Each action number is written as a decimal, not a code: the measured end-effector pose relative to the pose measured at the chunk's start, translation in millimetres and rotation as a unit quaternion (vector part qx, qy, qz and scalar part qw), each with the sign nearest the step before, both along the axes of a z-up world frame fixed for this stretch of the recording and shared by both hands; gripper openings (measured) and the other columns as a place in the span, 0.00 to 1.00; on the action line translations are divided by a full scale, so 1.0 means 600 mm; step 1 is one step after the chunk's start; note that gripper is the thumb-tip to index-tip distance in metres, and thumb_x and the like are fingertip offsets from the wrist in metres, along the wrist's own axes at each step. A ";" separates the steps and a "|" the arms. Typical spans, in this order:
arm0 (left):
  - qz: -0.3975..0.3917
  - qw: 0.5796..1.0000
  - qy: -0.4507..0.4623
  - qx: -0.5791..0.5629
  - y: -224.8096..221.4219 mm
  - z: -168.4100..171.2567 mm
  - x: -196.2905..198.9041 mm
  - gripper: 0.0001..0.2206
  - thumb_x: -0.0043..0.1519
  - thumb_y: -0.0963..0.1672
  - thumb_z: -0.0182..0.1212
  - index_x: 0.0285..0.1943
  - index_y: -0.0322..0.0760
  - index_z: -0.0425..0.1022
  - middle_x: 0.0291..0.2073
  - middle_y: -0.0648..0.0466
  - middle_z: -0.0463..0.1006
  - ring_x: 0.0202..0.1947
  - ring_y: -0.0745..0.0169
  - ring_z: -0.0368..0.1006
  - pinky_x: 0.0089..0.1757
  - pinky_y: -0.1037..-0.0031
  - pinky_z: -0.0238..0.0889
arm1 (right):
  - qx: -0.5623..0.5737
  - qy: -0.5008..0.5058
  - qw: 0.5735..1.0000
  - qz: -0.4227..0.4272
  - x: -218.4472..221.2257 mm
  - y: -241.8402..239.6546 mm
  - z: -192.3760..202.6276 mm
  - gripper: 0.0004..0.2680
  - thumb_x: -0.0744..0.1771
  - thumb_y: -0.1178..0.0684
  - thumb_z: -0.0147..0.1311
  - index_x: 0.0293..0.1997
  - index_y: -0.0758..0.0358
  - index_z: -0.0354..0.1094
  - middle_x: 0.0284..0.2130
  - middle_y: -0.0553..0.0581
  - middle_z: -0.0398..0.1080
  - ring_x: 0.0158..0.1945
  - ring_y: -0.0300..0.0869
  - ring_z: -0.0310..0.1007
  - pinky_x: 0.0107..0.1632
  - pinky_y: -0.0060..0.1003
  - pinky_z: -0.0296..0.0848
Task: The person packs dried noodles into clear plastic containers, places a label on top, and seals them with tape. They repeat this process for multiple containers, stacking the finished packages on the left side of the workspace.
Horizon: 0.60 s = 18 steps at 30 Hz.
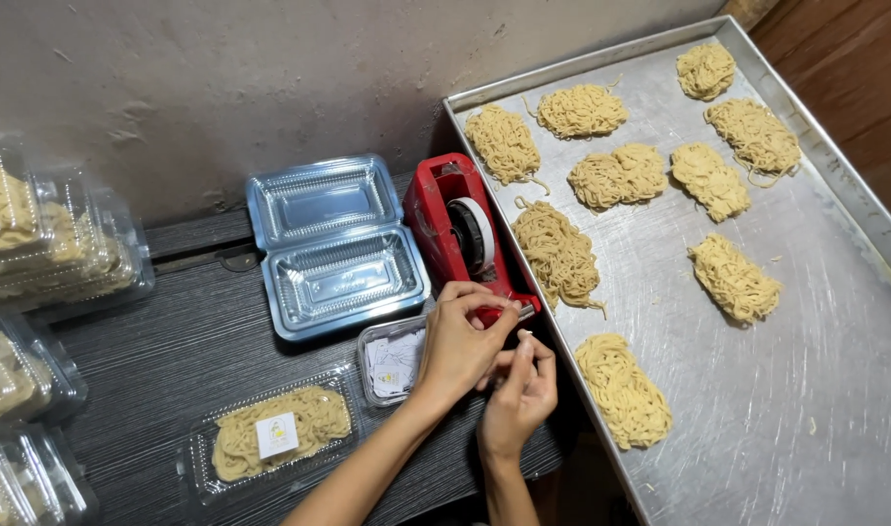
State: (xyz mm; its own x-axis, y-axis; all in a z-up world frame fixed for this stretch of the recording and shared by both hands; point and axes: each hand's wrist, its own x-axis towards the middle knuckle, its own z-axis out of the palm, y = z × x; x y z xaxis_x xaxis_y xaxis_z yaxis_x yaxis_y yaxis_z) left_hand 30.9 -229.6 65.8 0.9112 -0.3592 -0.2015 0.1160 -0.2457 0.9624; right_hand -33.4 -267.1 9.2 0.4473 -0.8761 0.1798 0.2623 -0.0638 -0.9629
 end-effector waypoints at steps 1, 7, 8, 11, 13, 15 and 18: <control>0.003 1.000 0.000 0.001 -0.001 -0.002 -0.002 0.09 0.49 0.50 0.59 0.31 0.45 0.78 0.39 0.62 0.70 0.13 0.78 0.56 0.23 0.82 0.56 | 0.001 0.000 1.000 0.003 -0.014 0.005 0.010 0.07 0.66 0.55 0.41 0.39 0.69 0.59 0.12 0.53 0.60 0.12 0.34 0.55 0.18 0.23 0.57; 0.045 0.996 -0.070 -0.025 -0.004 -0.025 -0.016 0.10 0.50 0.49 0.60 0.32 0.42 0.78 0.36 0.58 0.66 0.22 0.75 0.62 0.31 0.85 0.63 | 0.074 -0.136 0.975 0.161 -0.090 0.032 0.050 0.11 0.66 0.59 0.34 0.51 0.74 0.56 0.06 0.54 0.54 0.09 0.34 0.47 0.21 0.29 0.54; 0.058 0.993 -0.098 -0.023 -0.002 -0.028 -0.016 0.13 0.49 0.50 0.61 0.33 0.39 0.75 0.37 0.56 0.67 0.19 0.75 0.63 0.30 0.83 0.63 | 0.076 -0.162 0.966 0.186 -0.099 0.037 0.054 0.12 0.66 0.59 0.34 0.52 0.75 0.55 0.06 0.55 0.54 0.09 0.34 0.46 0.20 0.29 0.52; 0.068 0.986 -0.126 -0.087 0.022 -0.018 -0.033 0.14 0.50 0.48 0.61 0.38 0.36 0.69 0.38 0.53 0.68 0.20 0.74 0.66 0.29 0.82 0.67 | 0.073 -0.191 0.953 0.225 -0.118 0.048 0.059 0.12 0.65 0.60 0.35 0.52 0.77 0.54 0.05 0.57 0.54 0.09 0.35 0.46 0.19 0.29 0.50; 0.066 0.978 -0.127 -0.152 0.056 -0.002 -0.049 0.14 0.51 0.46 0.60 0.42 0.37 0.67 0.39 0.53 0.67 0.24 0.74 0.67 0.29 0.83 0.70 | 0.069 -0.193 0.949 0.240 -0.125 0.058 0.063 0.13 0.65 0.60 0.35 0.52 0.78 0.54 0.05 0.58 0.54 0.09 0.36 0.48 0.19 0.29 0.50; -0.010 0.949 -0.161 -0.272 0.102 0.017 -0.065 0.07 0.58 0.43 0.50 0.36 0.34 0.71 0.32 0.52 0.73 0.32 0.65 0.72 0.33 0.83 0.67 | 0.043 -0.186 0.940 0.284 -0.127 0.071 0.070 0.12 0.65 0.59 0.36 0.52 0.77 0.55 0.06 0.58 0.57 0.10 0.35 0.48 0.20 0.29 0.52; -0.092 0.928 -0.257 -0.255 0.181 0.050 -0.082 0.06 0.58 0.43 0.51 0.38 0.35 0.72 0.31 0.52 0.72 0.31 0.66 0.69 0.34 0.81 0.63 | -0.005 -0.103 0.947 0.303 -0.129 0.093 0.069 0.12 0.65 0.58 0.37 0.48 0.80 0.56 0.06 0.62 0.58 0.10 0.38 0.51 0.15 0.23 0.52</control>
